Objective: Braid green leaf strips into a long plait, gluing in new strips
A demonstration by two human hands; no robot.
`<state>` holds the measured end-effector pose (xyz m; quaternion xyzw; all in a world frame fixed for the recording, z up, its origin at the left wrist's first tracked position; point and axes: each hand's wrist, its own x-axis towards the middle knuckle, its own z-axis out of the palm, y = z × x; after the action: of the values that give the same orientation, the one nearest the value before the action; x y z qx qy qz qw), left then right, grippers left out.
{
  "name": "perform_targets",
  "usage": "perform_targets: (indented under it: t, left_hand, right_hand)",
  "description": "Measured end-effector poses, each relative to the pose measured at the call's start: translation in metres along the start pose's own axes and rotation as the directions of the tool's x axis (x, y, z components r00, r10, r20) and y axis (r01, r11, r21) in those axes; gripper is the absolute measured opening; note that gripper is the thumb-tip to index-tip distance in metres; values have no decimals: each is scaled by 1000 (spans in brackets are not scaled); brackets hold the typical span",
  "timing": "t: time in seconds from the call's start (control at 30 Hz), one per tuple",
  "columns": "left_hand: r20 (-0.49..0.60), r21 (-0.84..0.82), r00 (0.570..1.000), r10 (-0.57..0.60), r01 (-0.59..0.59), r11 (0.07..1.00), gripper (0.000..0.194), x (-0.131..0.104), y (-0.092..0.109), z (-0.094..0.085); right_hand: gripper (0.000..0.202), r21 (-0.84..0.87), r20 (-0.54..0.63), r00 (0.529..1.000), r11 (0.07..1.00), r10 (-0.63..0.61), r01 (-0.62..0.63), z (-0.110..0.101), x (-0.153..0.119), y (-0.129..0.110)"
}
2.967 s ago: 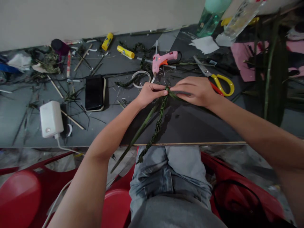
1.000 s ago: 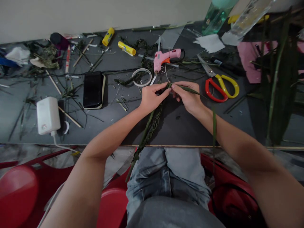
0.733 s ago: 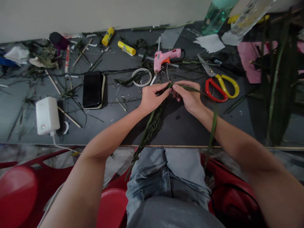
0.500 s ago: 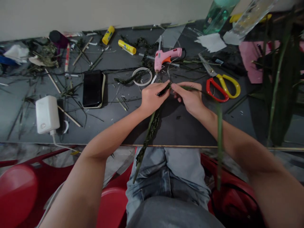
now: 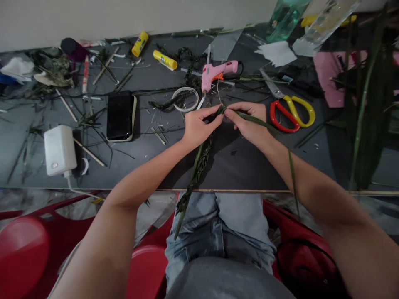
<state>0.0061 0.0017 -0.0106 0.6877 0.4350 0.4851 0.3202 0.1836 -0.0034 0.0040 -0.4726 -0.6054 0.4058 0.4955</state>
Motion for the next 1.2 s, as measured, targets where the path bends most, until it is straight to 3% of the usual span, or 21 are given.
perform_targets:
  t: [0.13, 0.33, 0.43, 0.57, 0.83, 1.07, 1.2]
  left_hand:
    - [57, -113, 998, -5, 11, 994, 32, 3, -9, 1]
    - [92, -156, 996, -24, 38, 987, 32, 4, -7, -3]
    - [91, -173, 995, -32, 48, 984, 32, 4, -4, -3]
    - [91, -200, 994, -52, 70, 977, 33, 3, 2, -2]
    - [101, -349, 986, -133, 160, 923, 32, 2, 5, 1]
    - [173, -479, 925, -337, 378, 792, 22, 3, 4, 4]
    - [191, -479, 897, -398, 439, 760, 19, 3, 8, 3]
  right_hand:
    - [27, -51, -62, 997, 998, -49, 46, 0, -1, 0]
    - [19, -17, -115, 985, 992, -127, 126, 3, -5, -1]
    - [19, 58, -151, 986, 995, -73, 83, 3, -5, -1]
    - [34, 160, -88, 995, 986, 50, -35, 3, -2, 5]
    - [41, 174, -14, 1000, 985, 25, -22, 2, 0, 10]
    - [40, 109, -7, 998, 992, 64, -63, 2, -1, 8]
    - [43, 117, -21, 997, 990, 78, -75, 3, -2, 2]
